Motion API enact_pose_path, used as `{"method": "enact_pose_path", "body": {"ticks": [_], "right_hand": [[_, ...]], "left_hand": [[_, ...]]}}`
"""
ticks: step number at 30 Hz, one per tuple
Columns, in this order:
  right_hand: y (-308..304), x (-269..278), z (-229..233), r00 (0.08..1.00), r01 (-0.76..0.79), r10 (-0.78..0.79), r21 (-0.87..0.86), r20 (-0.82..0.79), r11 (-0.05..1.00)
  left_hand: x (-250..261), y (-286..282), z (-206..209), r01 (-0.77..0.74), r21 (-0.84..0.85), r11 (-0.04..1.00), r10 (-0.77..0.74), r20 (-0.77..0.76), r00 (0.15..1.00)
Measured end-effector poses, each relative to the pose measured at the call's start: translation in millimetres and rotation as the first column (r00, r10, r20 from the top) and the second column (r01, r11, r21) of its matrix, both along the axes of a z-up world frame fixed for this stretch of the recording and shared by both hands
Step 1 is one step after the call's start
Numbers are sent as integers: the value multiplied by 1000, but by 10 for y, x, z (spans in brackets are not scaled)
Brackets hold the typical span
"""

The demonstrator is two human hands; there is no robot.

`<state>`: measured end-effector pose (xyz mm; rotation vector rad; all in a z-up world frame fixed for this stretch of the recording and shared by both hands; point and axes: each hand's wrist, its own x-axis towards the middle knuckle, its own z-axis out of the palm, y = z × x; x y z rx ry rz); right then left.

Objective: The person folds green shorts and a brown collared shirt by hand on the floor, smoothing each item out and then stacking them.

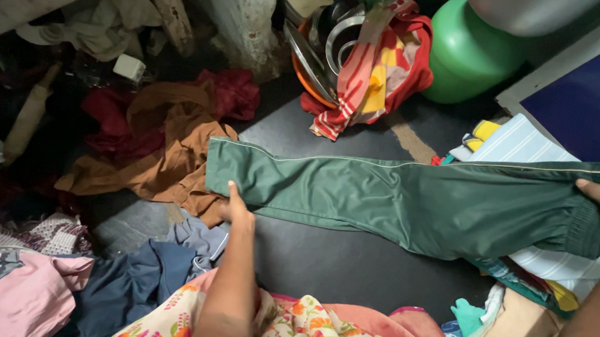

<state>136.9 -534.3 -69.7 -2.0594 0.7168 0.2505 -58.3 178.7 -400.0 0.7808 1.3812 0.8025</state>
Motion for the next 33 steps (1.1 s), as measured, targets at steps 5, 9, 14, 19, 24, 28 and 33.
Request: {"method": "enact_pose_path", "body": {"ticks": [5,9,14,19,24,28,33], "right_hand": [[-80,34,-50,970,-84,104,-97,220,992],[66,-27,116,968,-21,54,-133,247,991],[487,-253,569,899,-126,186,-173,397,977],[906,-311,636,944,-229,281,-270,173,935],[1605,-339,192,877,-471,369,-405,-308,783],[2229,-379,-398,724,-683,577,-511,-379,522],[2898,-663,-1425,708,-676,627,-57,-324,734]], "left_hand": [[152,-63,-78,159,-153,975,-123,220,968],[299,364,410,109,-44,993,-92,286,954],[417,1356,1721,-40,33,999,15,550,835],[403,1892,2594,-56,225,973,-124,706,697],[600,1723,2535,171,579,797,-468,413,781],[780,1243,2218,239,574,783,-533,423,733],[721,467,1938,589,664,461,-798,19,602]]}}
